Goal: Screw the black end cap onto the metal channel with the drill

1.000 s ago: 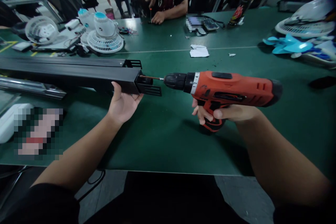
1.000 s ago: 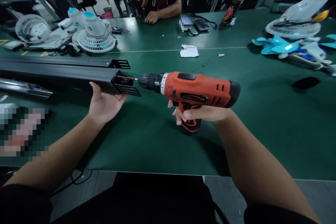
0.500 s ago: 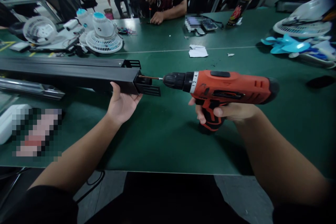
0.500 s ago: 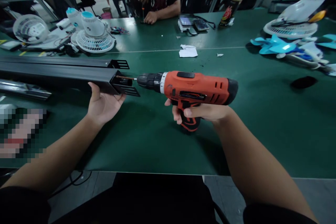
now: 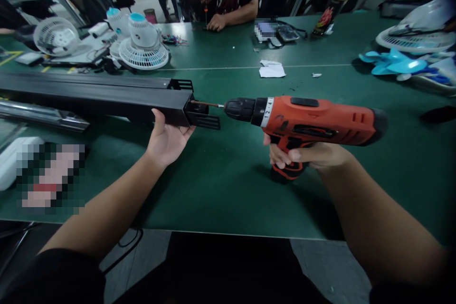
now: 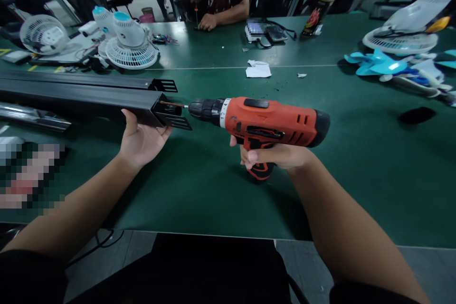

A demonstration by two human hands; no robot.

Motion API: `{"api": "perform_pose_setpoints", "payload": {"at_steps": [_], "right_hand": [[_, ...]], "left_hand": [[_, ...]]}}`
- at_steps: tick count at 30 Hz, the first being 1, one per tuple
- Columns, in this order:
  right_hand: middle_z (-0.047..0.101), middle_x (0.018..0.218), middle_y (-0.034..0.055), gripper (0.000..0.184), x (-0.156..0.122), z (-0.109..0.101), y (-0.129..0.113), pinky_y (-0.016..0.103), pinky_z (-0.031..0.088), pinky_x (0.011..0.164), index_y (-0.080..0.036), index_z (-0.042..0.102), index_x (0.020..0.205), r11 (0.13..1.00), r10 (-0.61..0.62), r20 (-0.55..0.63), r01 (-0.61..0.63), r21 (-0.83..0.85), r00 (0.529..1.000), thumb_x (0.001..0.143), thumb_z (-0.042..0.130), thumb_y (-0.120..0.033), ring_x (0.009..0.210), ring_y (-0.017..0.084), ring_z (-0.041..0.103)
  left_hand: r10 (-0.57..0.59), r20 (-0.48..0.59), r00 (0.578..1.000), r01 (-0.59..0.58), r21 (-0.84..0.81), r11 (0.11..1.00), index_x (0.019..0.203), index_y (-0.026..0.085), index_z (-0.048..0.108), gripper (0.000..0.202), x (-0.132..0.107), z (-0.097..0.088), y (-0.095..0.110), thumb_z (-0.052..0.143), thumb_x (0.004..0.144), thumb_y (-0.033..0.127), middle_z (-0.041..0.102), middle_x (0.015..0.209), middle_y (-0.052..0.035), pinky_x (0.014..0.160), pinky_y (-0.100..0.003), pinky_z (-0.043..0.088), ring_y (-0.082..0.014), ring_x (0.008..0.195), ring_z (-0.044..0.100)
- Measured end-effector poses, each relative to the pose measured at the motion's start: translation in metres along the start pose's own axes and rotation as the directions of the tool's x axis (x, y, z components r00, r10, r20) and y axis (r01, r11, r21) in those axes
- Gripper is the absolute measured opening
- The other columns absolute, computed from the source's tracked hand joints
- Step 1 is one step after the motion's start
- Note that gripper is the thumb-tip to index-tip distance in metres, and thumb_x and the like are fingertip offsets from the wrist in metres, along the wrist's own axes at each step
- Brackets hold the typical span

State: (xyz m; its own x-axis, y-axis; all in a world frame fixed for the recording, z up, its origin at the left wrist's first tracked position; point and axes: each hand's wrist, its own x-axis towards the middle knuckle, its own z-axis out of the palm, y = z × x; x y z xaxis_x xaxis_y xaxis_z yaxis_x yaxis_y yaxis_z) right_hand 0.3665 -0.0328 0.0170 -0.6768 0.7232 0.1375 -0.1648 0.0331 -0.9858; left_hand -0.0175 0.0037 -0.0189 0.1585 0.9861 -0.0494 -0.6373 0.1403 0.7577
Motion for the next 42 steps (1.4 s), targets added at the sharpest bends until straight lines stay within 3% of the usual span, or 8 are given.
{"api": "perform_pose_setpoints", "payload": {"at_steps": [5,10,16,20,25,31,35,42], "right_hand": [[0.07,0.071,-0.0065,0.06,0.002,0.002,-0.001,0.03,0.067,0.071,-0.025,0.077,0.13,1.0,0.003,0.033,-0.004,0.023,0.999,0.088,0.106,-0.058,0.065,0.016,0.072],[0.07,0.068,-0.0055,0.045,0.0,0.002,-0.003,0.032,0.07,0.073,-0.025,0.079,0.122,0.995,0.058,-0.059,-0.063,-0.074,0.997,0.093,0.101,-0.051,0.062,0.017,0.073],[0.076,0.069,-0.0032,0.04,0.0,0.006,-0.005,0.031,0.07,0.069,-0.024,0.079,0.118,0.995,0.023,-0.079,-0.03,-0.094,0.997,0.095,0.098,-0.051,0.059,0.016,0.071],[0.074,0.069,-0.0039,0.044,0.001,0.005,-0.005,0.031,0.069,0.068,-0.023,0.078,0.12,0.997,0.03,-0.057,-0.034,-0.073,0.998,0.096,0.099,-0.053,0.06,0.016,0.071],[0.07,0.069,-0.0056,0.049,0.002,0.005,-0.004,0.032,0.069,0.067,-0.023,0.078,0.123,0.999,0.027,-0.018,-0.027,-0.021,0.999,0.094,0.101,-0.055,0.061,0.016,0.071],[0.068,0.068,-0.0057,0.046,-0.001,0.005,-0.003,0.032,0.069,0.068,-0.022,0.078,0.123,0.999,0.04,-0.056,-0.042,-0.035,0.998,0.096,0.099,-0.052,0.061,0.017,0.071],[0.067,0.066,-0.006,0.042,-0.002,0.003,-0.003,0.031,0.069,0.068,-0.023,0.078,0.122,0.996,0.053,-0.059,-0.056,-0.064,0.997,0.098,0.096,-0.053,0.06,0.017,0.07],[0.069,0.066,-0.0056,0.039,-0.002,0.005,-0.004,0.032,0.069,0.069,-0.024,0.083,0.121,0.996,0.038,-0.094,-0.045,-0.077,0.995,0.096,0.098,-0.05,0.059,0.017,0.071]], "left_hand": [[0.011,0.012,1.0,-0.011,0.013,1.0,0.169,0.038,0.071,0.072,-0.001,0.001,-0.001,0.053,0.116,0.084,0.079,0.167,-0.001,0.141,-0.048,0.051,-0.0328,0.178,0.052],[0.025,0.027,0.999,-0.026,0.042,0.999,0.172,0.039,0.068,0.075,-0.003,0.001,-0.001,0.057,0.114,0.085,0.079,0.168,-0.0017,0.143,-0.05,0.049,-0.0318,0.18,0.049],[0.063,0.007,0.998,-0.063,0.128,0.99,0.163,0.037,0.076,0.078,-0.005,0.009,-0.001,0.065,0.108,0.09,0.071,0.177,-0.0012,0.146,-0.048,0.045,-0.0325,0.185,0.039],[0.075,-0.008,0.997,-0.074,0.108,0.991,0.159,0.035,0.079,0.072,-0.006,0.015,0.0,0.059,0.113,0.086,0.074,0.173,-0.0012,0.144,-0.045,0.047,-0.0305,0.182,0.045],[0.07,0.025,0.997,-0.07,0.015,0.997,0.167,0.042,0.073,0.067,-0.003,0.011,0.0,0.063,0.114,0.082,0.081,0.165,0.0001,0.139,-0.042,0.054,-0.0286,0.177,0.054],[0.107,-0.016,0.994,-0.106,0.058,0.993,0.162,0.036,0.076,0.065,-0.006,0.019,0.001,0.069,0.113,0.077,0.079,0.168,-0.0034,0.14,-0.041,0.052,-0.0288,0.181,0.048],[0.108,-0.008,0.994,-0.107,0.07,0.992,0.156,0.032,0.079,0.057,-0.009,0.023,0.002,0.064,0.118,0.071,0.079,0.167,-0.0006,0.144,-0.042,0.048,-0.0294,0.184,0.043],[0.095,-0.016,0.995,-0.094,0.041,0.995,0.162,0.037,0.075,0.059,-0.006,0.019,0.002,0.068,0.115,0.074,0.082,0.163,-0.0019,0.137,-0.039,0.055,-0.0277,0.178,0.053]]}}
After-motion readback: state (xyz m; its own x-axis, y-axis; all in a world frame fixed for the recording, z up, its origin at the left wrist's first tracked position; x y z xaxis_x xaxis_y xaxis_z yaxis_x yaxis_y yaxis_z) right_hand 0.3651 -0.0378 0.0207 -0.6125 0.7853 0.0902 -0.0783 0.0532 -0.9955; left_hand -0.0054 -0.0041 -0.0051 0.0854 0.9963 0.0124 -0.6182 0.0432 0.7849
